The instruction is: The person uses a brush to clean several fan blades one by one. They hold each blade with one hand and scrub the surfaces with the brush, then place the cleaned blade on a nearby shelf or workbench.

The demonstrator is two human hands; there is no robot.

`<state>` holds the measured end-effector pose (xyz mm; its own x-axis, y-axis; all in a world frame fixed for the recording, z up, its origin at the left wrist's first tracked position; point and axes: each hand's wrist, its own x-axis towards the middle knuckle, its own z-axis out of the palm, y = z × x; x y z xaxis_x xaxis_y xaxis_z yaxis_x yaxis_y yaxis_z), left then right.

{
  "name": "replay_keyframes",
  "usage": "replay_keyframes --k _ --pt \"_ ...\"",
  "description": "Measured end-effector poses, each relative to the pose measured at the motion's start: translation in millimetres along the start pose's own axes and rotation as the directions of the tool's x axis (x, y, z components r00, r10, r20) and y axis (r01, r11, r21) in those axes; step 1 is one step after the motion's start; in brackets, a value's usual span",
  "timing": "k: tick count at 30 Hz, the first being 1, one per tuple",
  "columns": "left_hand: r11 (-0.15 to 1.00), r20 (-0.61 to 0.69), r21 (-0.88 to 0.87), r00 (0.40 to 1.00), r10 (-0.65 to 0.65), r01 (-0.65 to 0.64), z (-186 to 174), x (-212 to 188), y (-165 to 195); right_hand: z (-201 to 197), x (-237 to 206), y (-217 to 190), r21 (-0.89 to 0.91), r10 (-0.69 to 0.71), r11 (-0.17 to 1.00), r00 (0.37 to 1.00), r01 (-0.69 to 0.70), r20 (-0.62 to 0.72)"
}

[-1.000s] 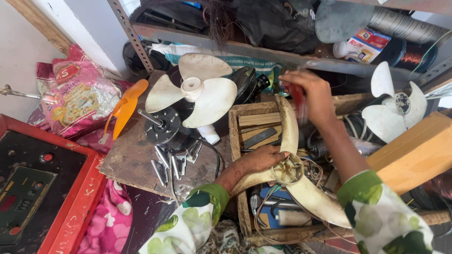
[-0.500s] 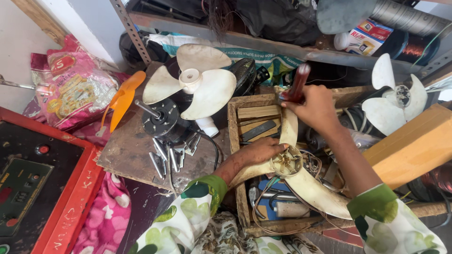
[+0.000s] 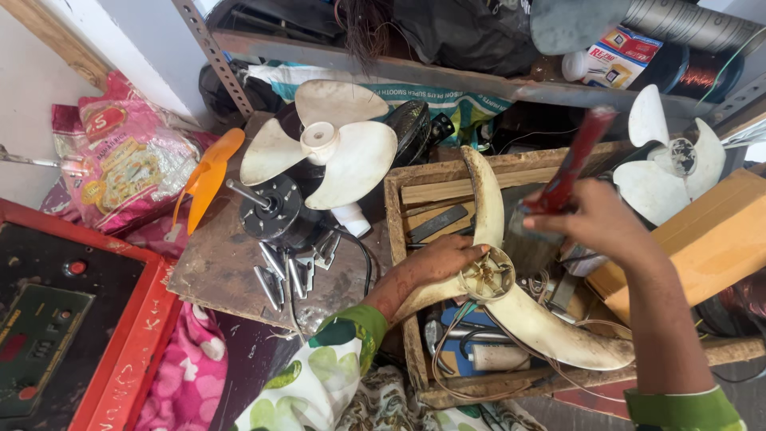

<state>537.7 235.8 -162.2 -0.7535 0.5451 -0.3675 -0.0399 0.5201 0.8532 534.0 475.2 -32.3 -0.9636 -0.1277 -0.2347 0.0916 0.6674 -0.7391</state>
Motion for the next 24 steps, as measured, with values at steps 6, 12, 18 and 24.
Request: replay_keyframes --k 6,12,18,24 --pt "0.997 0.019 0.076 1.000 0.007 -0.008 -0.2 -5.0 3.4 15.1 23.7 -23.2 0.150 -0.139 0.976 0.983 0.157 -0.123" --pt "0.988 -0.016 0.153 1.000 0.011 -0.008 -2.1 -4.3 9.3 32.0 61.6 -31.6 0.000 -0.203 0.979 0.967 0.206 -0.155" --pt "0.993 -0.015 0.116 1.000 -0.025 0.027 -2.6 -8.7 10.4 34.3 74.6 -38.3 -0.201 -0.305 0.941 0.941 0.273 -0.149" --pt "0.992 -0.011 0.124 1.000 -0.028 0.029 -3.3 -13.8 18.8 49.1 56.3 -51.6 -0.348 -0.728 0.685 0.594 0.640 -0.341"
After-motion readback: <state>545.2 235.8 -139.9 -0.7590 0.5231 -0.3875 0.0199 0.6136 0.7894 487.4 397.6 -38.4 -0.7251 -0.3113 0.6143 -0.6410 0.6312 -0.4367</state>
